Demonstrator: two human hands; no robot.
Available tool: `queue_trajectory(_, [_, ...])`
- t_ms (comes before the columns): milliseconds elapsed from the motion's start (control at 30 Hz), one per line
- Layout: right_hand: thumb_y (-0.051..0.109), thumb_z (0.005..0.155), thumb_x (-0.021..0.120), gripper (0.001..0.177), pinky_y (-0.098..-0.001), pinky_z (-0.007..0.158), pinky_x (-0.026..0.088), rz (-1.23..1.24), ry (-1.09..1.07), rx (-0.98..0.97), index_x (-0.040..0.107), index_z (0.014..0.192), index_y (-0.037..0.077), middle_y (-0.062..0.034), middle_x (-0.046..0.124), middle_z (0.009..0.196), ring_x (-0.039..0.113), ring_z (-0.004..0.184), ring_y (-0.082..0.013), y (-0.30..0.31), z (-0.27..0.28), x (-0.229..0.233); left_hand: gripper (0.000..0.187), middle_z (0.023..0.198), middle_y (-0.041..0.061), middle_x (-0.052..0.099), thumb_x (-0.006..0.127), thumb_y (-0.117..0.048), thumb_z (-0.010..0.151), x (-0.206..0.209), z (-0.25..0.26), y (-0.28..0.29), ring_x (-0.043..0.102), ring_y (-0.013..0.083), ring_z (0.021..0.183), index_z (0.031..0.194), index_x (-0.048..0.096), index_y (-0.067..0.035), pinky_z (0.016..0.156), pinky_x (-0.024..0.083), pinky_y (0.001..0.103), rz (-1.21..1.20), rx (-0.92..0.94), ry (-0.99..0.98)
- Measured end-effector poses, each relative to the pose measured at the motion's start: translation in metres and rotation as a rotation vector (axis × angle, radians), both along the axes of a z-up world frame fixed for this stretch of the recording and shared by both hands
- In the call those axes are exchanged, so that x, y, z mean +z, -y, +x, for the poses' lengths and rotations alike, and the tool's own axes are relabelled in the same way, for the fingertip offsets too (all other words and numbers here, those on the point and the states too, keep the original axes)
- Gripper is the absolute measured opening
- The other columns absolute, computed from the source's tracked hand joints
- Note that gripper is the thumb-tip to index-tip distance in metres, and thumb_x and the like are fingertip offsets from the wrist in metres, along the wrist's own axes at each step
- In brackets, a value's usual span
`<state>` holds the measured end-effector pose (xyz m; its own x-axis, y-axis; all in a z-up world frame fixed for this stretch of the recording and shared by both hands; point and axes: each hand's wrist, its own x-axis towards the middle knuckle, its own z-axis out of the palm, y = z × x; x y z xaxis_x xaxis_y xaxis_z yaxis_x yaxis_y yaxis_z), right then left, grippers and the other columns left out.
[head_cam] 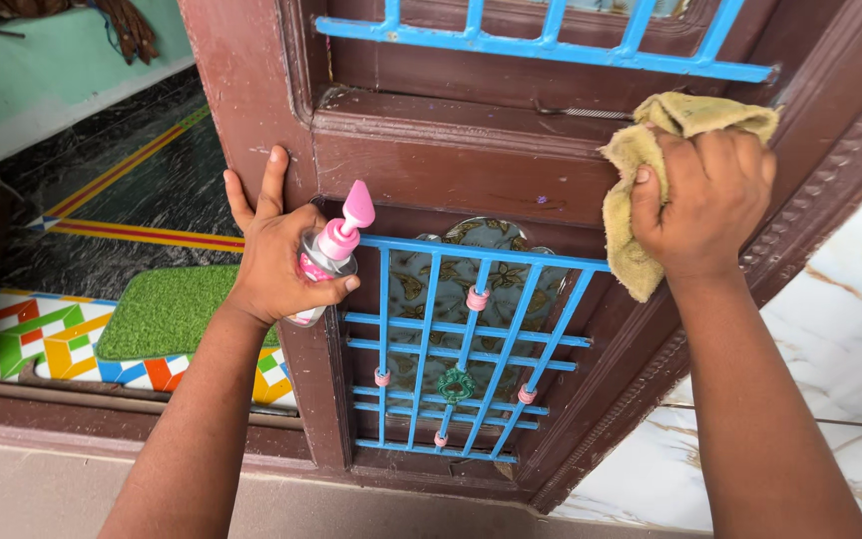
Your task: The person cleans a brown door with blue metal grilles using a yellow cloth and a pink pump bottle. They wipe the door frame and grilles, then apply liquid from the bottle to the cloth and continue wiping the surface.
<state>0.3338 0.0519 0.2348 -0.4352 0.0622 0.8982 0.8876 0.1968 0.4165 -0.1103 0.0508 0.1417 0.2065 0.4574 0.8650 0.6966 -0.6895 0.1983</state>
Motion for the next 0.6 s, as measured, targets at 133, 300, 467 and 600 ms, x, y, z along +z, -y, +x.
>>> queue_trajectory(133, [0.033, 0.111, 0.054, 0.036, -0.0430, 0.099, 0.040, 0.029, 0.008, -0.004, 0.074, 0.128, 0.009, -0.0079, 0.061, 0.110, 0.057, 0.110, -0.0285, 0.001, -0.001, -0.005, 0.052, 0.165, 0.042, 0.014, 0.086, -0.050, 0.058, -0.001, 0.001, 0.007, 0.005, 0.0425, 0.161, 0.087, 0.069, -0.011, 0.121, -0.015, 0.062, 0.013, -0.008, -0.003])
queue_trajectory(300, [0.036, 0.109, 0.049, 0.045, -0.0480, 0.106, 0.037, 0.011, 0.000, -0.031, 0.073, 0.135, 0.008, -0.0129, 0.063, 0.121, 0.055, 0.119, -0.0327, -0.008, 0.014, -0.017, 0.069, 0.165, 0.034, 0.028, 0.088, -0.050, 0.068, -0.049, 0.009, 0.032, 0.010, 0.0455, 0.159, 0.109, 0.060, -0.003, 0.125, 0.008, 0.062, -0.055, -0.089, 0.128])
queue_trajectory(467, [0.036, 0.108, 0.043, 0.050, -0.0525, 0.116, 0.030, 0.068, -0.031, -0.133, 0.065, 0.144, 0.009, -0.0176, 0.058, 0.137, 0.049, 0.134, -0.0359, -0.026, 0.027, -0.042, 0.064, 0.103, 0.009, 0.071, 0.090, -0.030, 0.075, -0.150, 0.029, 0.053, 0.068, 0.0154, 0.098, 0.116, 0.050, -0.002, 0.090, 0.056, 0.031, -0.539, -0.381, 0.721])
queue_trajectory(600, [0.031, 0.114, 0.042, 0.048, -0.0499, 0.117, 0.031, 0.050, -0.083, -0.100, 0.061, 0.150, 0.007, -0.0202, 0.056, 0.145, 0.046, 0.137, -0.0376, -0.024, 0.025, -0.052, 0.067, 0.109, 0.008, 0.062, 0.081, -0.029, 0.086, -0.200, 0.040, 0.052, 0.060, 0.0142, 0.100, 0.132, 0.040, -0.001, 0.092, 0.051, 0.031, -0.489, -0.448, 0.804])
